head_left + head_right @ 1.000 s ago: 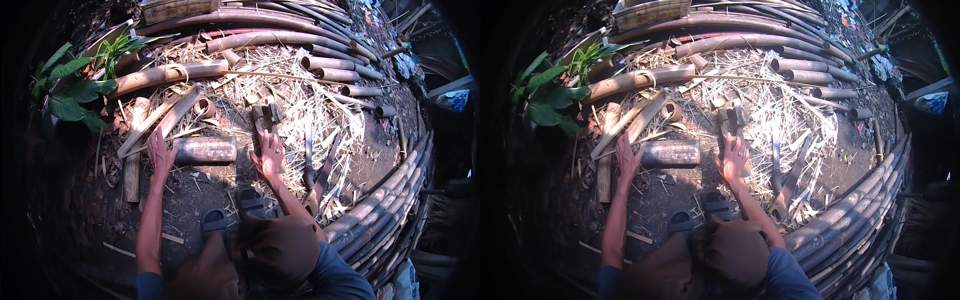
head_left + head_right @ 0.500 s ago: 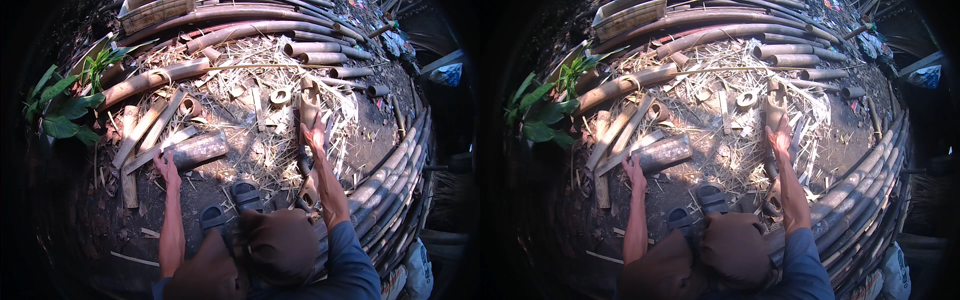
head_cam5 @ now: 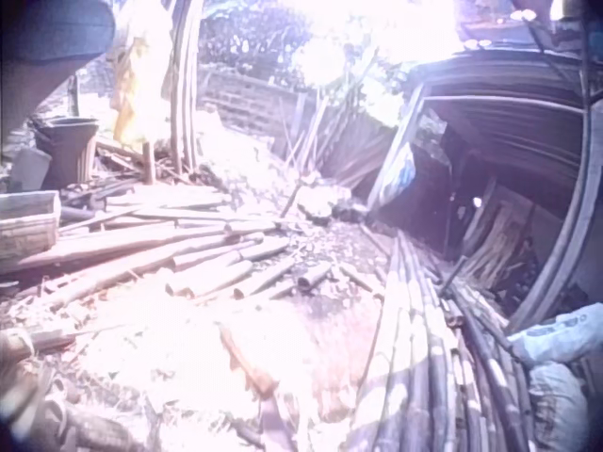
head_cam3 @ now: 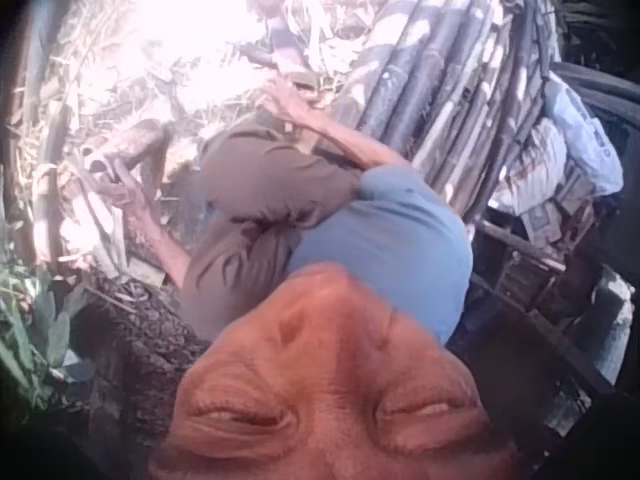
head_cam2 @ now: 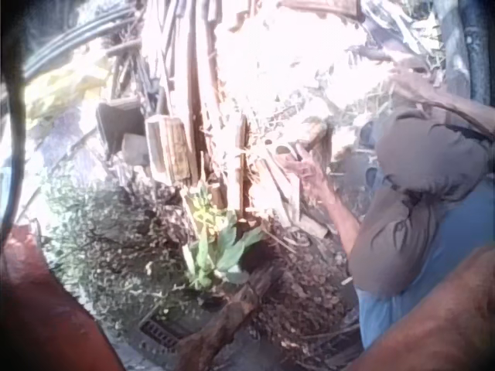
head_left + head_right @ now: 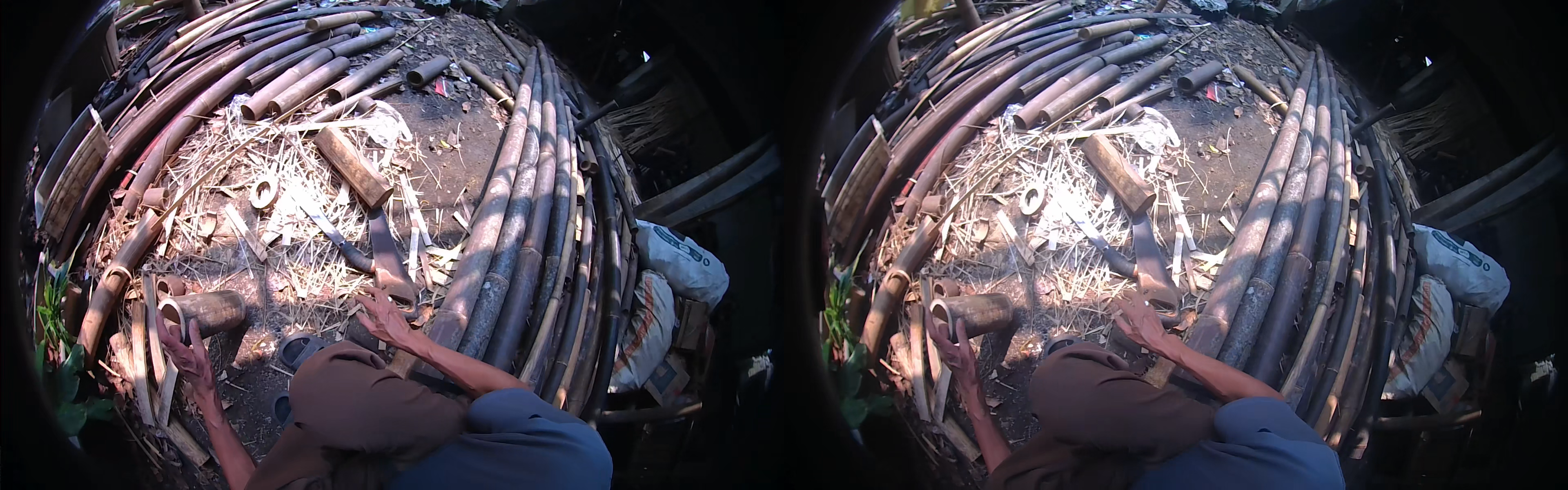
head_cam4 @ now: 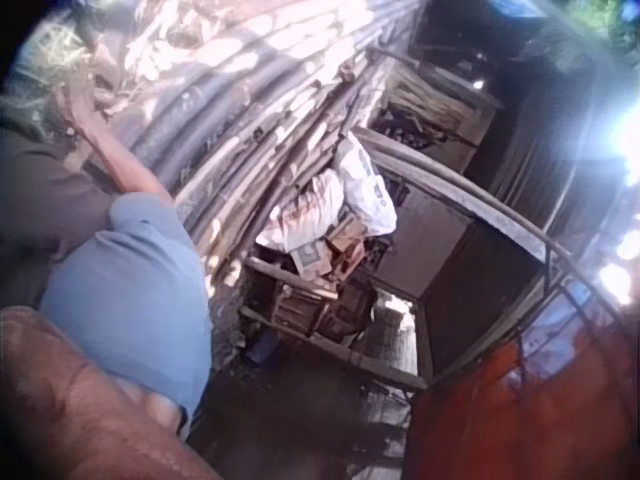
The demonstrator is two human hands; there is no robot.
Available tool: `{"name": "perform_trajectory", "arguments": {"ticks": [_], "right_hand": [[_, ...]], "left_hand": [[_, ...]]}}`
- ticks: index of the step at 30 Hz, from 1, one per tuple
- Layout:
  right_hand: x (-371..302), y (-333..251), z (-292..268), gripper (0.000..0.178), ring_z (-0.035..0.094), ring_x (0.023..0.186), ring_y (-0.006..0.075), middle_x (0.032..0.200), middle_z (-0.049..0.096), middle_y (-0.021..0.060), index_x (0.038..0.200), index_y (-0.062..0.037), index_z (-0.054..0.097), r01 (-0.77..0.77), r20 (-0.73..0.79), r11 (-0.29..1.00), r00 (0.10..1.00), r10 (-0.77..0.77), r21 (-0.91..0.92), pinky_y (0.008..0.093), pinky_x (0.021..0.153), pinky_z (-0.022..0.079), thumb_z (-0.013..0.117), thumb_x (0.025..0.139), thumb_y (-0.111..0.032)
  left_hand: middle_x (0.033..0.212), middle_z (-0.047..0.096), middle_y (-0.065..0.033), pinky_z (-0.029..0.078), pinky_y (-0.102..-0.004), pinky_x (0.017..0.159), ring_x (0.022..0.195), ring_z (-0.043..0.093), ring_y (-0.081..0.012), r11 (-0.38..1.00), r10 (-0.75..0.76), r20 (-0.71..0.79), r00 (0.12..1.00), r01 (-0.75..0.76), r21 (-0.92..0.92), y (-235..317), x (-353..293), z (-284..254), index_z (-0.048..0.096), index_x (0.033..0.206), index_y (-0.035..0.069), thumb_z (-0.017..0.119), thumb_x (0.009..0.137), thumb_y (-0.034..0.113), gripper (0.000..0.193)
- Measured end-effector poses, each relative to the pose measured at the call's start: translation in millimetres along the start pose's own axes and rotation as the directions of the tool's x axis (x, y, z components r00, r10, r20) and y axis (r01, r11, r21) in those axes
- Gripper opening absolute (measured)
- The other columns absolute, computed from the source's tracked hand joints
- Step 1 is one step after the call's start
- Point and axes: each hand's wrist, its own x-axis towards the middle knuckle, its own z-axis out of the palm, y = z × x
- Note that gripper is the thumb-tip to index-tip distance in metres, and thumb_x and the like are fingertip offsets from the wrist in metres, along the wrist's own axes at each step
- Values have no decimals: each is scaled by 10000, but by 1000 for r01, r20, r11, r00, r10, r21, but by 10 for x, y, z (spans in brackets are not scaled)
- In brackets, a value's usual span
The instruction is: The person sits on the ground and uses a machete to split bamboo poles into smaller pieces. They repeatedly strike the bamboo, separate the split sections, and continue processing additional pieces.
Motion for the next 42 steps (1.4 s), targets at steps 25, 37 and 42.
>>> {"name": "perform_trajectory", "arguments": {"ticks": [25,37,42], "right_hand": [[-884,-634,-765,286,615,973,314,1087,608,148,1164,-35,619,-135,108,989,986,128,56,365,832,502,601,892,-122],[-973,-774,-896,313,595,1014,329,1105,593,162,1196,-29,583,-84,274,996,959,77,14,399,857,483,554,920,-174],[-915,-693,-846,327,587,1032,336,1113,587,167,1210,-27,568,-105,305,994,947,97,10,413,868,476,535,932,-196]], "left_hand": [[1352,438,-223,384,-430,1074,1254,459,-376,966,151,14,988,-151,209,-1,-426,-121,374,1397,-2,712,794,83,697],[1081,604,-182,487,-388,865,989,613,-310,971,-240,211,948,238,34,-581,-1406,-232,632,1006,5,662,856,139,204],[1199,548,-170,469,-400,921,1083,566,-312,972,-217,107,970,225,-66,-445,-1288,-74,591,1152,27,676,833,135,348]]}}
